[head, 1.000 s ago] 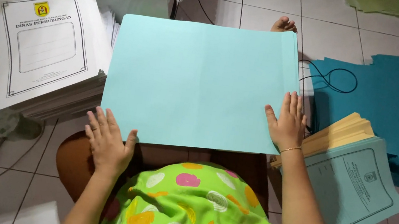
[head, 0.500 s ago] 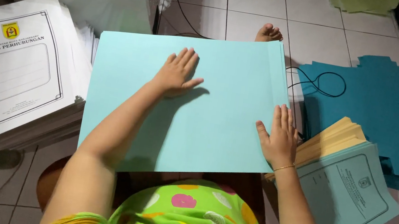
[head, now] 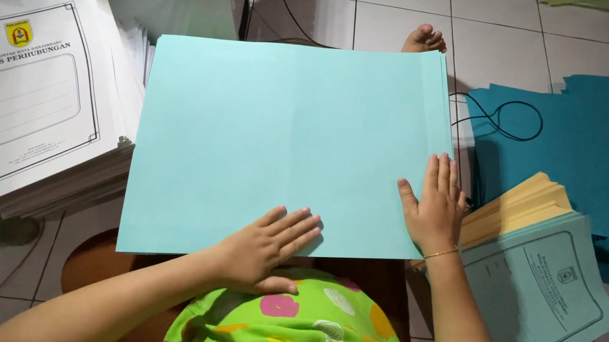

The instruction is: The person folds cardstock folders and inserts printed papers into them to assemble documents.

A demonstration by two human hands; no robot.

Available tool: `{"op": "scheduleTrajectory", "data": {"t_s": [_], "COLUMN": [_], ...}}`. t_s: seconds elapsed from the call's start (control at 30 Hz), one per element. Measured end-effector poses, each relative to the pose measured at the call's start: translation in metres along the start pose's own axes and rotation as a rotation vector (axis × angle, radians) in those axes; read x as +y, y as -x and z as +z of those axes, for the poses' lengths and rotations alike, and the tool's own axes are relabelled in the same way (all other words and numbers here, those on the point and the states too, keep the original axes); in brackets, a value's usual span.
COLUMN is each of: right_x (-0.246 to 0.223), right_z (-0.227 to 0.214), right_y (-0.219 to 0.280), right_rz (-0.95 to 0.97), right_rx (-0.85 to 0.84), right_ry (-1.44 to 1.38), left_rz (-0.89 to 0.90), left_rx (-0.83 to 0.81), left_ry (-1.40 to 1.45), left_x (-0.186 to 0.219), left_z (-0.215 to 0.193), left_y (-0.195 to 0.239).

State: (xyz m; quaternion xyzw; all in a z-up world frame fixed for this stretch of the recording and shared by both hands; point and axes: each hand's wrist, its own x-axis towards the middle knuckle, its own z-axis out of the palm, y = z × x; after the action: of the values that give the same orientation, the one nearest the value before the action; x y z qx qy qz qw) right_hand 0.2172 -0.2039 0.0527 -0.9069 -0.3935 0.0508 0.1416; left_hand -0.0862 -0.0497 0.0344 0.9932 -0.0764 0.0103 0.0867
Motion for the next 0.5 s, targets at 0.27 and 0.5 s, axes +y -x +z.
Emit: {"op": "scheduleTrajectory", "data": {"t_s": [0.27,0.5], "right_x": [0.009,0.008], "right_z": [0.007,0.006], "right_y": [-0.003,-0.003], "right_rz": [-0.028,-0.003], "right_rx": [0.045,0.034], "right_ry": [0.015,-0.071], "left_rz": [-0.158,-0.809], "left_rx": [0.168,0.184], "left_ry": [-0.198,-0.016], "left_x": [-0.194,-0.224], "left_z": [0.021,0.010], "left_y": [-0.114,-0.172]}}
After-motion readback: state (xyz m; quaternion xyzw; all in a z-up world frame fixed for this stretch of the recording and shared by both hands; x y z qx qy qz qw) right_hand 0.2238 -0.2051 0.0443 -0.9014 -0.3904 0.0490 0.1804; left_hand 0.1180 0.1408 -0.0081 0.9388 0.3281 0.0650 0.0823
